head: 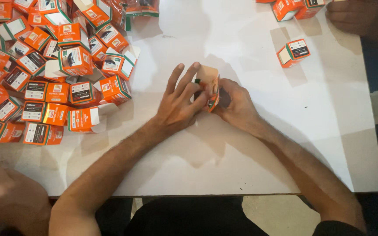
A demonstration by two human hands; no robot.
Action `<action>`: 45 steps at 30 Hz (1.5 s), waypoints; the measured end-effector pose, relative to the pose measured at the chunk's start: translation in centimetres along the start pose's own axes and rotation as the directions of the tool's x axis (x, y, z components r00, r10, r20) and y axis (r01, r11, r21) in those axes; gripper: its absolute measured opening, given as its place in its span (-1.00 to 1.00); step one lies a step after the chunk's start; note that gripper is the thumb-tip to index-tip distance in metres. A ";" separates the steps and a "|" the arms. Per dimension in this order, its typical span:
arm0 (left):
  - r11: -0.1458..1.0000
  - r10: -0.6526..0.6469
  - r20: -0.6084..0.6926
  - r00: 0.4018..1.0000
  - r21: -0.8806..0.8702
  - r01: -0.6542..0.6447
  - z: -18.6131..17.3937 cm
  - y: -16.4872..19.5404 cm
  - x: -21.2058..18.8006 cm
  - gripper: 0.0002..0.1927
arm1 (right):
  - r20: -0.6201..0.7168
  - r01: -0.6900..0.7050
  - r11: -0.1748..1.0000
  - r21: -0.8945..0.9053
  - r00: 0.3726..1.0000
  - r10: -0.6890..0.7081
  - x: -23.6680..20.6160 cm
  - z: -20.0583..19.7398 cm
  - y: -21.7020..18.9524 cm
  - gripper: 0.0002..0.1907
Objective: The person picks up small orange product cartons from a pile on the table, opens a carton, places a packaged item inside, and folds the carton closed, setting finished boxes aside while pushing remaining boxes within reach.
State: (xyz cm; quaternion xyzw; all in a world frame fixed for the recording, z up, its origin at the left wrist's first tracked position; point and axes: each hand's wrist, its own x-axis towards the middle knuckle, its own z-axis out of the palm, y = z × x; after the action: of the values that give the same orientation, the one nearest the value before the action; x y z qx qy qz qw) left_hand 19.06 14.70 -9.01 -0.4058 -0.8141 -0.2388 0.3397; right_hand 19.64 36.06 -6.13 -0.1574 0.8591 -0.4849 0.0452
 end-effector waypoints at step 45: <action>0.890 -0.170 0.092 0.981 -0.413 0.194 -0.8 -0.1 0.1 -0.61 | -0.059 0.395 0.904 -0.161 0.911 -0.408 -0.7 1.3 2.2 -0.40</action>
State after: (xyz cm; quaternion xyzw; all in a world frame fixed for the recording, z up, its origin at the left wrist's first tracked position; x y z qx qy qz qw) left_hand 19.20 14.15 -8.39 -0.3976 -0.7868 -0.4282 0.1986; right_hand 20.07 36.29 -8.75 -0.3115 0.8424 -0.4265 -0.1068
